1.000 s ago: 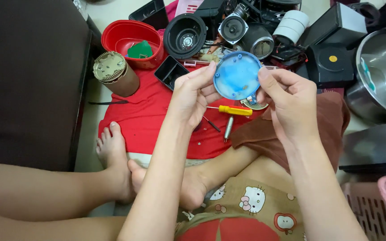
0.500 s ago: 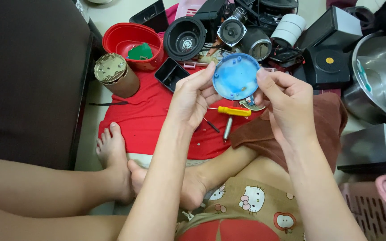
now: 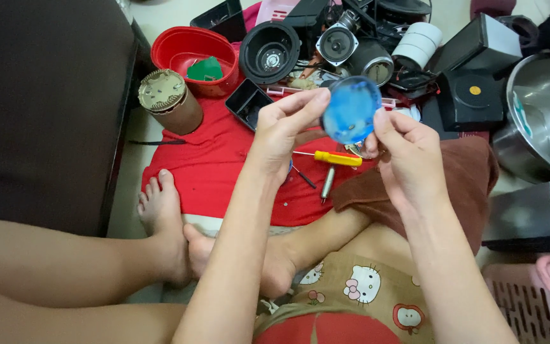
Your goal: Disassembling and inspecting the internal components of a small portable speaker to verify wire integrity.
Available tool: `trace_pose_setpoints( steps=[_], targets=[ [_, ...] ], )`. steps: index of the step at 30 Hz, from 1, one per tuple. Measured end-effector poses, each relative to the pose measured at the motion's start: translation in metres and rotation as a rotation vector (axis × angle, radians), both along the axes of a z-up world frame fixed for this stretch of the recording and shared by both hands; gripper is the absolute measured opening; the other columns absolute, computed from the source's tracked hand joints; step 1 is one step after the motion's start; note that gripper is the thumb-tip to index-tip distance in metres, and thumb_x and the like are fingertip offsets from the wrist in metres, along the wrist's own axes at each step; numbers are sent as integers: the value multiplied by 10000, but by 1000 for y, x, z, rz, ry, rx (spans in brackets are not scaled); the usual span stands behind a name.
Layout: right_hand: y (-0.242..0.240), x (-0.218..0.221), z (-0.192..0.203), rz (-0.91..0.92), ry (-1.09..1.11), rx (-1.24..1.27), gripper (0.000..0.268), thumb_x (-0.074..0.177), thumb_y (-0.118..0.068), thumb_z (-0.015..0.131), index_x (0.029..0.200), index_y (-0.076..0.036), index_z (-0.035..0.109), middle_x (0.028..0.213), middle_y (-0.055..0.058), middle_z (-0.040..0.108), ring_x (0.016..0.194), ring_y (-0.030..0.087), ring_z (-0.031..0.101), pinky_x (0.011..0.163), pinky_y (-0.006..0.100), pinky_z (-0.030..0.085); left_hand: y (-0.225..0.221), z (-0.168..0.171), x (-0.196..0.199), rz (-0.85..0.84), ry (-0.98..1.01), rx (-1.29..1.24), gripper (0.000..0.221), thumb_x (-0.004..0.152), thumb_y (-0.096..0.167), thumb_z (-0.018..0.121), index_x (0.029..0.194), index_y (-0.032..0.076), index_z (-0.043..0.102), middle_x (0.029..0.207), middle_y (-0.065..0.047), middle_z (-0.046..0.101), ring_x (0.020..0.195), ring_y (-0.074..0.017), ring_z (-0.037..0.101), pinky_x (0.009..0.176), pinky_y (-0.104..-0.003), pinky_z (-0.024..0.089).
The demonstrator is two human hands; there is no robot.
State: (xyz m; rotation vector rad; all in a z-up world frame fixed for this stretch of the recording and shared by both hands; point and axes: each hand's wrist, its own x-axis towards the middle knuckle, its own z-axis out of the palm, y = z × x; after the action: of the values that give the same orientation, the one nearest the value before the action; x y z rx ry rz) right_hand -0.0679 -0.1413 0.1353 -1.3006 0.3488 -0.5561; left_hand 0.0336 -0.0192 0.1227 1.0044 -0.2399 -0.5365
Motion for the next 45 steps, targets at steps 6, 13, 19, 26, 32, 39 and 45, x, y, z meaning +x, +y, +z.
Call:
trace_pose_setpoints(
  steps=[6,13,19,26,32,39,45],
  targets=[
    [-2,3,-4,70,-34,205,228,923,-167,548,766,-3,547,554,93,425,545,133,406,603,260,423,6,11,-5,-71,-5,27,589,748,458,606,1076,-32,596,1056,-228,606,993,-358,597,831,-434,492],
    [2,11,-7,109,1,299,206,908,-180,554,815,4,563,554,63,419,561,121,397,630,265,397,4,-18,0,-135,-205,-3,502,703,333,745,1119,89,604,1051,-83,623,972,-166,590,845,-326,480],
    [6,21,-28,263,5,434,149,841,-155,574,887,-17,606,526,-24,368,548,64,436,637,238,371,-1,-20,-4,-186,-298,-29,688,611,220,841,1224,142,537,1204,-68,569,1095,-188,539,950,-359,412],
    [-1,35,-61,426,12,670,222,819,-160,499,973,-22,580,496,-54,367,505,87,431,643,312,393,0,-23,1,-109,-587,416,759,463,370,846,1149,251,543,1048,10,652,990,-192,643,885,-363,449],
    [3,39,-63,346,132,589,292,850,-236,474,1012,-23,592,515,-22,445,467,105,452,598,308,416,0,-15,-7,-26,-575,475,778,453,402,810,1148,182,539,1045,-86,648,979,-285,637,908,-409,447],
    [15,49,-48,247,437,132,356,932,-293,400,1145,-57,559,596,70,570,509,132,539,574,248,434,18,-26,19,244,-242,486,685,491,409,775,1025,24,584,916,-178,646,900,-299,632,805,-382,480],
    [-21,48,-74,292,762,-1244,316,884,-386,492,916,-127,671,736,114,657,774,338,624,720,455,474,90,-90,75,478,-56,1379,719,422,405,870,1013,109,588,966,-121,625,955,-295,599,800,-404,465]
  ],
)
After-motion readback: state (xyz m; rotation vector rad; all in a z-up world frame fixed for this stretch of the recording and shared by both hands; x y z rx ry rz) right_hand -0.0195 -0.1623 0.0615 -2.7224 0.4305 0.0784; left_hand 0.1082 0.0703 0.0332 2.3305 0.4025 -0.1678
